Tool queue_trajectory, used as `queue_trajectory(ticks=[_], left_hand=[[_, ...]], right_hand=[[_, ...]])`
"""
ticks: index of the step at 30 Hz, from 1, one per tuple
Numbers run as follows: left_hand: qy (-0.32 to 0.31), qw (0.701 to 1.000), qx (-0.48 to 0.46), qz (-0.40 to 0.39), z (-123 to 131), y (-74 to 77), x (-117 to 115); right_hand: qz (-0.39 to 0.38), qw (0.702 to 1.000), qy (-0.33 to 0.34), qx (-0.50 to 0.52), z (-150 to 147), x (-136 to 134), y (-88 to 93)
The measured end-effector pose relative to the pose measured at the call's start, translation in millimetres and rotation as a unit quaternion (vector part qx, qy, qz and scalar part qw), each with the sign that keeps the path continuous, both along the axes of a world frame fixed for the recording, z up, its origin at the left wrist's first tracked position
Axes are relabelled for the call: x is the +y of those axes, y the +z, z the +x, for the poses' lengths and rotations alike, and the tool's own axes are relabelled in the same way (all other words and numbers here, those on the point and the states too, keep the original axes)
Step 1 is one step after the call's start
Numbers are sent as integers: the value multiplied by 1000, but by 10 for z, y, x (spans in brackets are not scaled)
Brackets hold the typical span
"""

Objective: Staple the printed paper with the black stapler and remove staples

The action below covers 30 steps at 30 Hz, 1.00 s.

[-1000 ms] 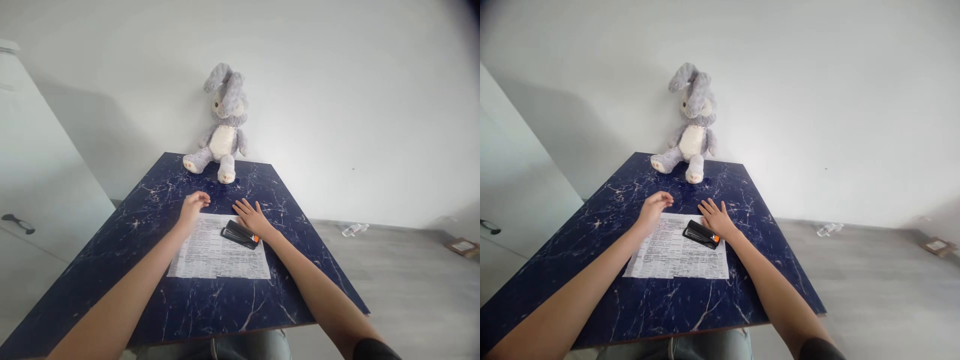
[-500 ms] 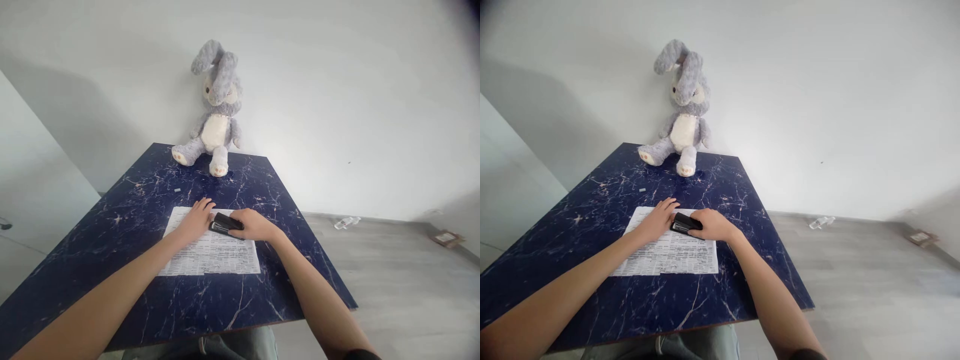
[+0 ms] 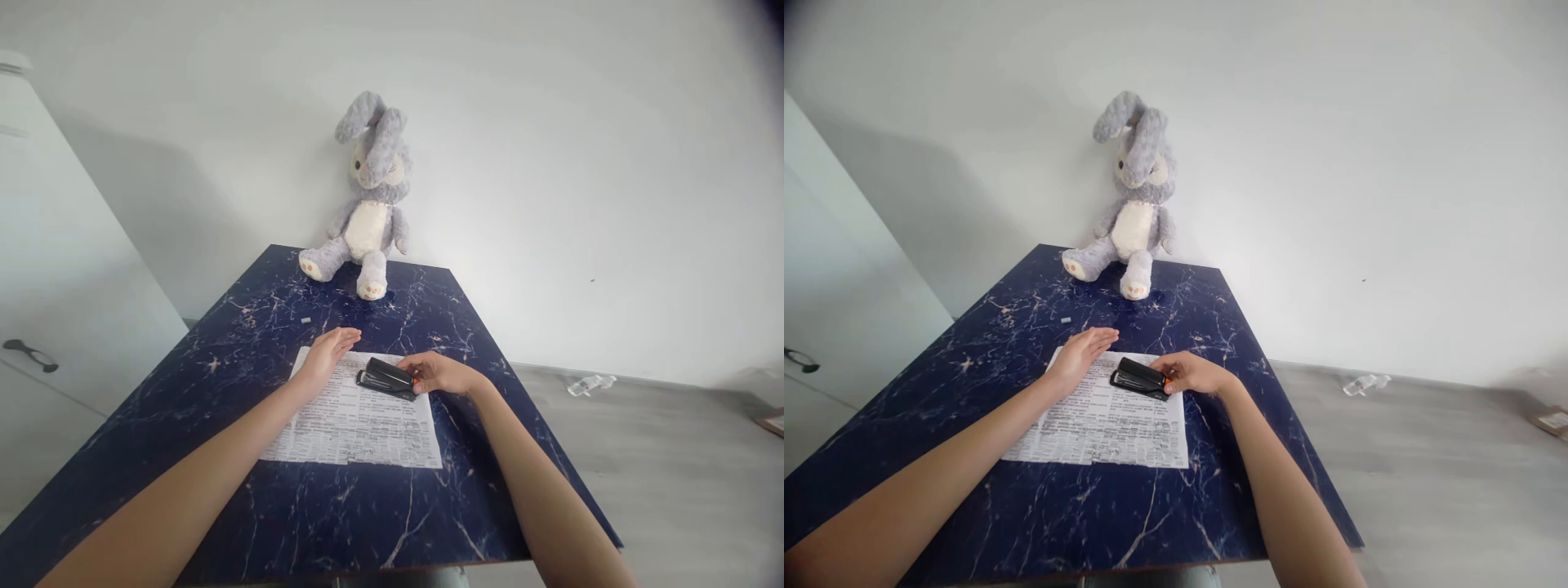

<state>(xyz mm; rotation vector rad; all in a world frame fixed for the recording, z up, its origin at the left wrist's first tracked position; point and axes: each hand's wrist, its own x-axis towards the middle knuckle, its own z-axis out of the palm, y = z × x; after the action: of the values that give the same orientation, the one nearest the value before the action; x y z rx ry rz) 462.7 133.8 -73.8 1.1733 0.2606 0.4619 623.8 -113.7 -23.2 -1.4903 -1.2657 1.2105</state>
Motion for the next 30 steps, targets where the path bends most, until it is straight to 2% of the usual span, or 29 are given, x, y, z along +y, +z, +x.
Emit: queue_trajectory(ticks=[4,8,13,17,19,21,22,24,26,28,30], left_hand=[[4,1000,4,-8,-9,29,-12],[1,1000,11,-17,-14,45,-27],[-6,999,8,-31,-34,75,-23],[2,995,-43,-89,-53,153,-16],[-18,988,-61,-142,-61,187,-24],[-59,976,-42,-204,-67,202,-41],[-79,970,-28,-230,-69,202,-51],[-105,960,-7,-259,-73,194,-69],[-119,958,0,-261,-75,183,-79],[-129,961,9,-243,-76,174,-81],[-128,971,14,-203,-73,165,-81]], right_hand=[[0,1000,-5,6,-9,20,30],[29,996,-3,-86,-77,15,56],[133,952,-35,-275,-322,144,-35],[200,932,-95,-288,-467,233,-55],[245,897,-173,-325,-511,252,-57],[277,831,-245,-416,-545,262,-75],[284,793,-256,-474,-557,267,-91],[285,719,-234,-590,-569,273,-125],[274,657,-183,-678,-563,281,-149],[259,620,-140,-728,-549,295,-160],[244,614,-108,-743,-541,314,-161]])
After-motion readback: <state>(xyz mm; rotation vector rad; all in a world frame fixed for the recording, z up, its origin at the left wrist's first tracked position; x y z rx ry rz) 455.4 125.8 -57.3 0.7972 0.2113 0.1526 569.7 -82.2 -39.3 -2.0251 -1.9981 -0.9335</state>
